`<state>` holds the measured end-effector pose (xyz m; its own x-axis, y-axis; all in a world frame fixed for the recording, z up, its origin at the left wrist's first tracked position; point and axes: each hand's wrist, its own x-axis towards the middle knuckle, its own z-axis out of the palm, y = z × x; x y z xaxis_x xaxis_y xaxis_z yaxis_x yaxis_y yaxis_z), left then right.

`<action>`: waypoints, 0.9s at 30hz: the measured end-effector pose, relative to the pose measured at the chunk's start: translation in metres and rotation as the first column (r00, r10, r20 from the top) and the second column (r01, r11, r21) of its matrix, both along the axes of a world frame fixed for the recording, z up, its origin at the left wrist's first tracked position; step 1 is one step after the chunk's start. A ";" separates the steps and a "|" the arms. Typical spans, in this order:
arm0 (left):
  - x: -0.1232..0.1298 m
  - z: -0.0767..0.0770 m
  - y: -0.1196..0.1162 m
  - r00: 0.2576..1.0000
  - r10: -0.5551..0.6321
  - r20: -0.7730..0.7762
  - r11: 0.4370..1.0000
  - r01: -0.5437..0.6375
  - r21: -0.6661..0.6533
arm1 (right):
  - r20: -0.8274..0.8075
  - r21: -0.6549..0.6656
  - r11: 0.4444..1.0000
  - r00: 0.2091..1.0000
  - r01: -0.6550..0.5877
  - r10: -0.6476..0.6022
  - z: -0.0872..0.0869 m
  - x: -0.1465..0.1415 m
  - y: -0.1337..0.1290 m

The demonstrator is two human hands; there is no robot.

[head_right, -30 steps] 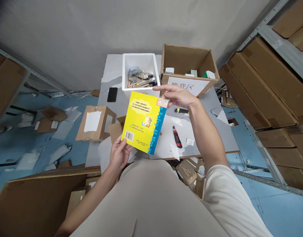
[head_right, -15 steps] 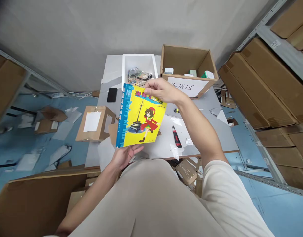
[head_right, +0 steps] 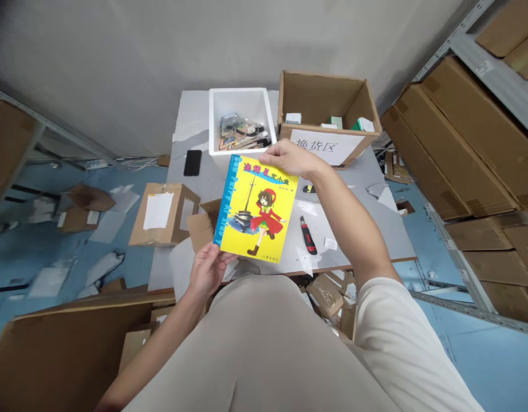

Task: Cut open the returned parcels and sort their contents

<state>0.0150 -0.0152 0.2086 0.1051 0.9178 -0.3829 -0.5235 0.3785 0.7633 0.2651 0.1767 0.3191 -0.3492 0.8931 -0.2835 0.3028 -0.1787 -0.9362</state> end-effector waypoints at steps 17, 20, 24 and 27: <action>-0.024 -0.017 0.021 0.985 0.166 -0.039 0.973 -0.170 -0.158 | -0.159 0.077 0.923 0.918 0.378 -0.363 -0.038 -0.018 0.102; -0.036 -0.024 0.015 0.968 0.236 -0.081 0.949 -0.248 -0.197 | -0.115 0.101 0.796 0.801 0.597 -0.587 -0.064 -0.037 0.156; -0.052 -0.029 0.003 0.939 0.314 -0.143 0.915 -0.340 -0.219 | -0.072 -0.080 0.778 0.775 0.623 -0.628 -0.097 -0.057 0.170; -0.061 -0.032 0.000 0.924 0.337 -0.183 0.895 -0.375 -0.243 | -0.068 -0.198 0.777 0.782 0.598 -0.619 -0.118 -0.061 0.151</action>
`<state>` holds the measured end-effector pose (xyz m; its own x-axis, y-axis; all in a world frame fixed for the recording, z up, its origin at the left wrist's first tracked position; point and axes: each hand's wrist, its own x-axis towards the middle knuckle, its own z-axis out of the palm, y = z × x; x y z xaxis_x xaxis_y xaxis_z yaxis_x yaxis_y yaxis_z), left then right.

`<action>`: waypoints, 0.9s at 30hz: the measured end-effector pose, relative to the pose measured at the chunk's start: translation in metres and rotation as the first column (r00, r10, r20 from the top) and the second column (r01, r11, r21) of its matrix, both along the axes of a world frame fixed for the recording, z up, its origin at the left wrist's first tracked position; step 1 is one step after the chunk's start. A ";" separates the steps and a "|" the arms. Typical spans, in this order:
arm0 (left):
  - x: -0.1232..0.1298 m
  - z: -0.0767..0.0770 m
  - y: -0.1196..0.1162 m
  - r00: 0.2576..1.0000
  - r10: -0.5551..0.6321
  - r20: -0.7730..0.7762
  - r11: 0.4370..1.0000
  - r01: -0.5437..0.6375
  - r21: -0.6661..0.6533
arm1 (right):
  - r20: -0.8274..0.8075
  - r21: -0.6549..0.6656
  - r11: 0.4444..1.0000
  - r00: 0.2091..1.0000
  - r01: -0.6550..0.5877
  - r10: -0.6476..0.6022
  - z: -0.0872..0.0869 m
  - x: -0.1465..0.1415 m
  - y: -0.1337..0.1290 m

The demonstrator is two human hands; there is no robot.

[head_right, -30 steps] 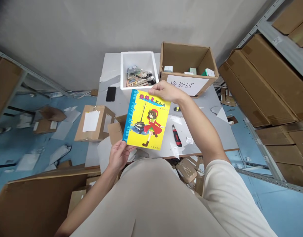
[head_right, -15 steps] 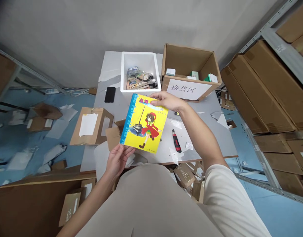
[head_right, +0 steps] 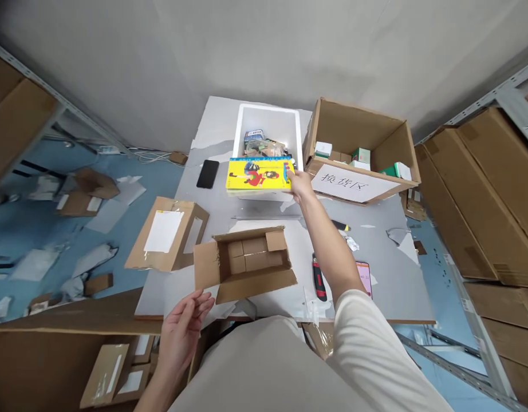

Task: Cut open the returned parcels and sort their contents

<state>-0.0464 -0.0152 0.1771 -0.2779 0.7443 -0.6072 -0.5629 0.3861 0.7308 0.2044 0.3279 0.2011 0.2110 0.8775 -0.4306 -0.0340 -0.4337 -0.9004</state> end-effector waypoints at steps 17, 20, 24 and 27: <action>0.018 0.004 0.049 0.971 -0.122 0.206 0.992 0.127 -0.012 | 0.574 0.002 0.999 0.818 0.054 -0.045 -0.033 -0.007 0.098; 0.019 0.016 0.058 0.917 -0.163 0.364 0.986 0.138 0.094 | 0.623 0.067 0.996 0.782 -0.060 0.005 -0.021 -0.011 0.079; 0.022 0.034 0.067 0.864 -0.268 0.426 0.957 0.186 0.224 | 0.642 0.357 0.816 0.754 -0.454 0.138 0.011 -0.022 -0.024; 0.028 0.046 0.067 0.831 -0.333 0.445 0.935 0.229 0.272 | 0.646 0.486 0.525 0.692 -0.699 0.323 0.025 -0.031 -0.127</action>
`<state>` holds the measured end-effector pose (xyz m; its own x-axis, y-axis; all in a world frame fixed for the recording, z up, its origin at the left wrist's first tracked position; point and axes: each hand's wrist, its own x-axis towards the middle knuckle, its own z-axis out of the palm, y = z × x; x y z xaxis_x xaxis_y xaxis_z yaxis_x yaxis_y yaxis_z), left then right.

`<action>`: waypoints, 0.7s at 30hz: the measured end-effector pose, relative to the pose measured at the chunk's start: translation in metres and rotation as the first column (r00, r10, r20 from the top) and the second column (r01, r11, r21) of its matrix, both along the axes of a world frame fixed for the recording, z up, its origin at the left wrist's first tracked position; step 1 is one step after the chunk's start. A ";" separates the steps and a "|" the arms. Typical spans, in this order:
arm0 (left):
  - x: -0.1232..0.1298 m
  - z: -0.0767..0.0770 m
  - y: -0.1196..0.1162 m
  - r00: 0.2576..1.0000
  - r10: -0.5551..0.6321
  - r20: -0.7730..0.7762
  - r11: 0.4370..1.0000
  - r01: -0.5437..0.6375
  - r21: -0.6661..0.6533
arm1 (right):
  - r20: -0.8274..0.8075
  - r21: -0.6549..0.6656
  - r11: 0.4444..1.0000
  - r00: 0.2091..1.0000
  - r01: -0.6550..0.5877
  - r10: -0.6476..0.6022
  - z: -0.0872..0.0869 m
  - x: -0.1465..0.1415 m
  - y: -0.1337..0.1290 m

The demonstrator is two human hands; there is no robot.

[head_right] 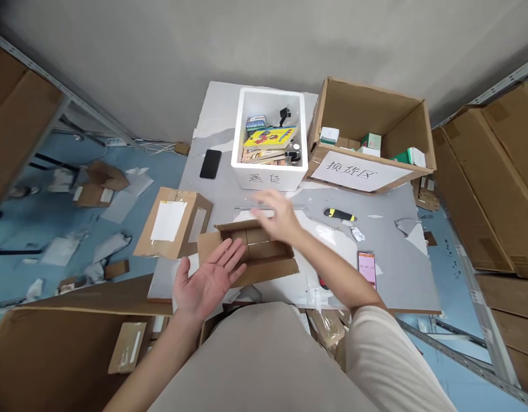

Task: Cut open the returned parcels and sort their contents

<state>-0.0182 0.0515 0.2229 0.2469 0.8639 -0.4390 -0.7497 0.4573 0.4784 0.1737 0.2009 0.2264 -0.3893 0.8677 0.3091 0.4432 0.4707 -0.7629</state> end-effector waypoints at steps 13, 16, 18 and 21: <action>0.023 0.023 -0.050 0.971 -0.143 0.194 0.985 0.120 0.124 | 0.264 0.427 0.871 0.955 -0.243 0.136 -0.003 0.002 -0.133; 0.028 0.025 -0.057 0.954 -0.188 0.234 0.976 0.155 0.153 | 0.293 0.481 0.863 0.956 -0.156 0.009 -0.005 0.008 -0.152; 0.033 0.026 -0.060 0.940 -0.221 0.261 0.970 0.185 0.156 | 0.313 0.494 0.863 0.948 -0.104 -0.064 -0.009 0.013 -0.164; 0.039 0.025 -0.063 0.931 -0.256 0.261 0.963 0.221 0.156 | 0.280 0.475 0.880 0.950 -0.015 -0.135 -0.018 0.027 -0.181</action>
